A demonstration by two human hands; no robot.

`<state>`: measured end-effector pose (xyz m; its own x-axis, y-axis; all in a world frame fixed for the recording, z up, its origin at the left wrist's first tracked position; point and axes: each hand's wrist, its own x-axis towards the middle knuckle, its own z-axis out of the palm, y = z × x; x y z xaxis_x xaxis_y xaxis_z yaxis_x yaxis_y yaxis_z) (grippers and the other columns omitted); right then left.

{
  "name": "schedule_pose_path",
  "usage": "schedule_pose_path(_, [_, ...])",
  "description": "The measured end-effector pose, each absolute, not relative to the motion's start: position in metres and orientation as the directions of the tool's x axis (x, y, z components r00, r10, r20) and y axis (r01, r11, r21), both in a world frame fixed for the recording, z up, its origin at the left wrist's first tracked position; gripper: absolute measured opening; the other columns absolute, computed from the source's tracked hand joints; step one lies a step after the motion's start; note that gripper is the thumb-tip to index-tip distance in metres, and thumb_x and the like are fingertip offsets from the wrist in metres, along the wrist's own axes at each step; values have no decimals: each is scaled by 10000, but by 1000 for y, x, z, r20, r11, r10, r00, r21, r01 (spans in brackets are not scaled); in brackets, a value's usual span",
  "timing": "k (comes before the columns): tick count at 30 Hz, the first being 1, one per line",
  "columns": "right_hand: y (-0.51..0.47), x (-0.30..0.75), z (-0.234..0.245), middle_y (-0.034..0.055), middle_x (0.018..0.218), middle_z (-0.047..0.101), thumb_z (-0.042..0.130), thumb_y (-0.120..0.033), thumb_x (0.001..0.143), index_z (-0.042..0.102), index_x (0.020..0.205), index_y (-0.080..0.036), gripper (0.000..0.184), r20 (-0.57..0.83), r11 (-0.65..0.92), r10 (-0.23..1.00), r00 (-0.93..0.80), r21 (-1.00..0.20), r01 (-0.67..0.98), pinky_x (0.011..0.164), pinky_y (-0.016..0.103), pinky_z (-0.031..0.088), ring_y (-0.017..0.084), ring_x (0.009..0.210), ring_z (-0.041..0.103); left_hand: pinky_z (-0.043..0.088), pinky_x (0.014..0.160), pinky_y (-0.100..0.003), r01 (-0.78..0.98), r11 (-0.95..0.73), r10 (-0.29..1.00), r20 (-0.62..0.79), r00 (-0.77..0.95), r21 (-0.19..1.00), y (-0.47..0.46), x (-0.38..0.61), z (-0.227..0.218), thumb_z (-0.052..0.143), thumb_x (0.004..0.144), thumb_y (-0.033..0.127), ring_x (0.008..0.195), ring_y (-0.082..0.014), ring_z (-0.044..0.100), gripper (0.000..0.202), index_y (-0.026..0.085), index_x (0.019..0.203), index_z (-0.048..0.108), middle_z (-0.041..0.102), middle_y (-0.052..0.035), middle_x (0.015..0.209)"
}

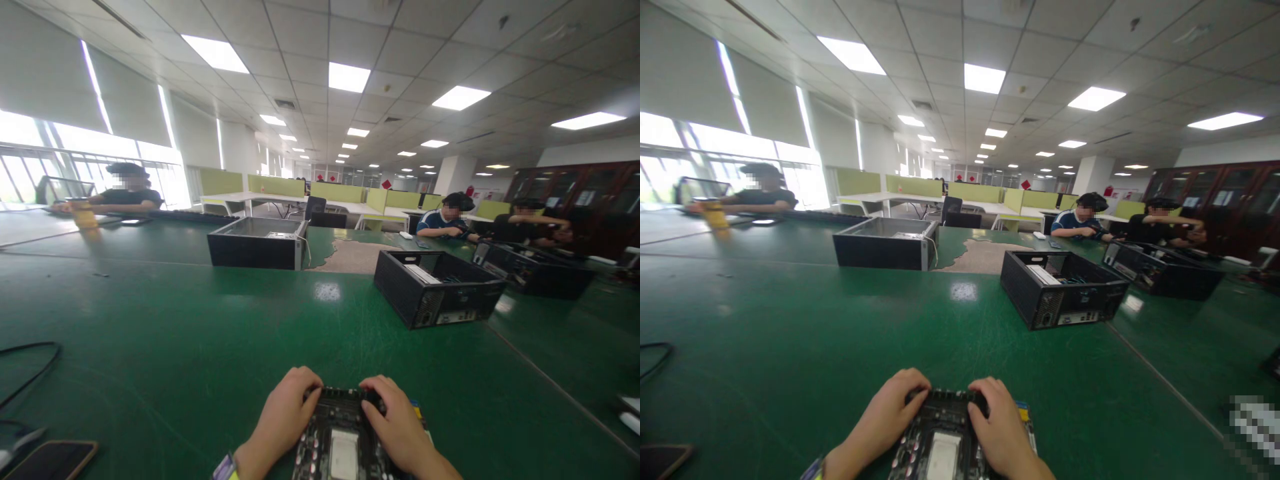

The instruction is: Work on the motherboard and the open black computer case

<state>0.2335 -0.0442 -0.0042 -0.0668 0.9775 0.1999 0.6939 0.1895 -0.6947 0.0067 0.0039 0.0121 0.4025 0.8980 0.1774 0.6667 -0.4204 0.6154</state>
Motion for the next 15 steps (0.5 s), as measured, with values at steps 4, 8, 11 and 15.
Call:
schedule_pose_path(4, [-44, 234, -5, 36, 999, 624, 499, -247, 835, 629, 1001, -222, 213, 198, 191, 978, -70, -694, 694, 913, 296, 380, 197, 1008, 536, 413, 846, -310, 683, -405, 907, 175, 383, 608, 4, 5, 11, 477, 817, 212, 938, -186, 562, 190, 224, 873, 658, 665, -24, 935])
schedule_pose_path(8, [-45, 233, -4, 31, 981, 621, 503, -243, 836, 634, 980, -221, 196, 199, 196, 977, -76, -696, 691, 903, 295, 381, 194, 996, 536, 413, 839, -317, 702, -394, 911, 150, 385, 594, 3, 2, 12, 491, 782, 193, 927, -191, 564, 194, 227, 866, 662, 670, -18, 910])
schedule_pose_path(11, [-45, 233, -3, 30, 962, 620, 510, -238, 831, 638, 950, -218, 176, 193, 194, 978, -80, -697, 691, 891, 296, 384, 193, 982, 536, 411, 836, -319, 711, -395, 911, 149, 385, 582, 3, 4, 12, 484, 766, 175, 922, -191, 563, 217, 229, 881, 659, 670, -17, 911])
schedule_pose_path(15, [-45, 232, -1, 33, 972, 621, 519, -239, 824, 634, 964, -218, 182, 190, 190, 979, -77, -699, 690, 894, 300, 382, 197, 986, 535, 409, 841, -319, 718, -397, 912, 156, 379, 572, 2, 6, 12, 473, 763, 166, 935, -192, 562, 244, 231, 912, 654, 670, -19, 933])
